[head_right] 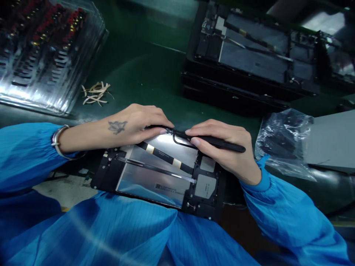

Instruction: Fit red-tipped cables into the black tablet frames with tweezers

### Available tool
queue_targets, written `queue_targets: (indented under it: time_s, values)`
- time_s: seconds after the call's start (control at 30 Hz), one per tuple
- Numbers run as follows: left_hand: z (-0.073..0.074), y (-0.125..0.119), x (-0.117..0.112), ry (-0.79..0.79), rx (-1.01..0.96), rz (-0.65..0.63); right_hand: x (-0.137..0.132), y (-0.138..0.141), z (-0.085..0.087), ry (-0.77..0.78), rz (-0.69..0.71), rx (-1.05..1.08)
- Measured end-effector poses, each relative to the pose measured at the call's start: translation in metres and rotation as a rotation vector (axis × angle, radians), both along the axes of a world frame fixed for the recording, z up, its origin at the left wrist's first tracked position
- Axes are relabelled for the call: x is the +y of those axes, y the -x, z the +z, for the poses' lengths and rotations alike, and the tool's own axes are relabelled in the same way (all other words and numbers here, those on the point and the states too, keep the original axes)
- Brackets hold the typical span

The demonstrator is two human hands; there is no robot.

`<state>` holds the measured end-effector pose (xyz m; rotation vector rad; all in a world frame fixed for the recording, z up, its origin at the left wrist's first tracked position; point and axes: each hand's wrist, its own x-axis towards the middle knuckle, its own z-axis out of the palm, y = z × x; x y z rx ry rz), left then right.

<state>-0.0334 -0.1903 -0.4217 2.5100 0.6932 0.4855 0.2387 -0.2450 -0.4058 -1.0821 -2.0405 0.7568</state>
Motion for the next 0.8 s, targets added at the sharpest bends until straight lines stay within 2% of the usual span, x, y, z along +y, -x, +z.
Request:
queue_targets:
  time_s: [0.23,0.33,0.47,0.57,0.7,0.8]
  values:
    - [0.0,0.004,-0.003,-0.026,0.009,0.012,0.0,0.003,0.003,-0.014,0.035,-0.011]
    - [0.002,0.009,-0.01,-0.126,0.026,0.015,-0.002,0.002,0.001,-0.01,0.032,0.008]
    - [0.005,0.011,-0.024,-0.318,0.161,-0.029,-0.002,-0.003,0.002,0.025,0.055,0.037]
    - [0.005,0.01,-0.032,-0.424,0.206,-0.038,0.002,-0.01,0.014,0.187,0.021,0.074]
    - [0.003,0.008,-0.035,-0.52,0.225,-0.033,0.009,-0.013,0.033,0.472,-0.212,0.276]
    - [0.003,0.007,-0.036,-0.56,0.223,-0.028,0.013,-0.004,0.036,0.495,-0.27,0.274]
